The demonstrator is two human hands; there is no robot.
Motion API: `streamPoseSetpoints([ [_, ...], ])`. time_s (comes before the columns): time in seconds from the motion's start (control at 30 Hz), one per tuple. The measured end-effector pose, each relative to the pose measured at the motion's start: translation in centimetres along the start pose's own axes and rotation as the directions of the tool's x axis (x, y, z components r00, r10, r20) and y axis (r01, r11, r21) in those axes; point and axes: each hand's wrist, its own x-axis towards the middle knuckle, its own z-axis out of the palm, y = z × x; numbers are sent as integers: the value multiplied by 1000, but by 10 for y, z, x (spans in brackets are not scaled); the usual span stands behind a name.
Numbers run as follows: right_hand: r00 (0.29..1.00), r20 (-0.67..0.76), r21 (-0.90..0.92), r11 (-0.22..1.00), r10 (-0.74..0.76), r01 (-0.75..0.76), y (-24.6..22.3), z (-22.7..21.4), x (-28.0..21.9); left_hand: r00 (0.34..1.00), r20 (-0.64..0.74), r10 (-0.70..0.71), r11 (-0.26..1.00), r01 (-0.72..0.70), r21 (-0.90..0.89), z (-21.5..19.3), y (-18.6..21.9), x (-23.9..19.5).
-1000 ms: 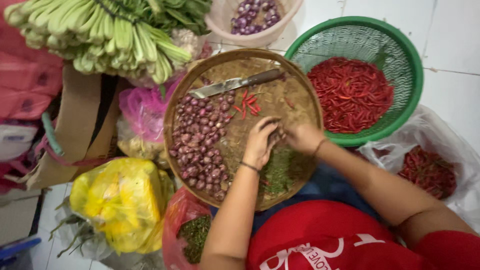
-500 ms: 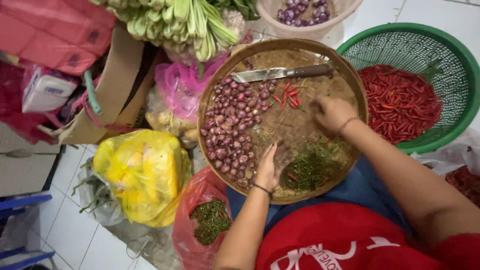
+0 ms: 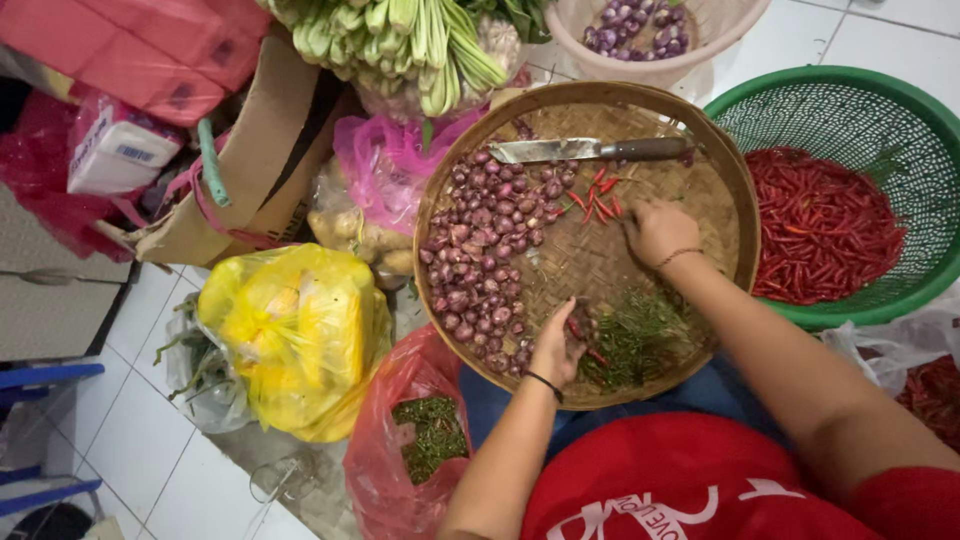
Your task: The person removes stems from red chilies by hand and places the de-stemmed chilies into a green colander. The person also handles shallots and green herbs on a woven tray.
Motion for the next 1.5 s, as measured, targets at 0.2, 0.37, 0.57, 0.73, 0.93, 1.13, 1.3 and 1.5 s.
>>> streamPoseSetpoints([
  [0.2,981,147,193,969,127,-154,10,-5,-27,996,-30,82,992,-79,95,17,1,3],
  [0.37,959,88,500,845,-268,190,-1,8,-85,970,137,202,971,-217,102,20,-10,17],
  [0.57,924,315,366,926,-217,93,-19,8,-90,874,171,455,832,-486,269,27,-10,5],
  [0.73,881,465,-98,984,-88,151,-43,-3,-60,679,236,695,485,-685,544,24,4,-10],
  [0.93,981,-26,-72,979,-193,190,-20,-7,5,907,-36,420,895,-407,185,14,13,-8],
  [1.13,999,33,-25,999,-29,30,-1,-1,0,936,56,347,923,-351,159,18,11,-13],
  [1.3,957,164,-2,970,-241,244,-16,-11,-56,971,-3,241,950,-235,206,24,0,-4],
  [1.5,845,153,366,824,-513,434,-38,-23,-94,984,166,68,997,-61,-46,2,-14,17],
])
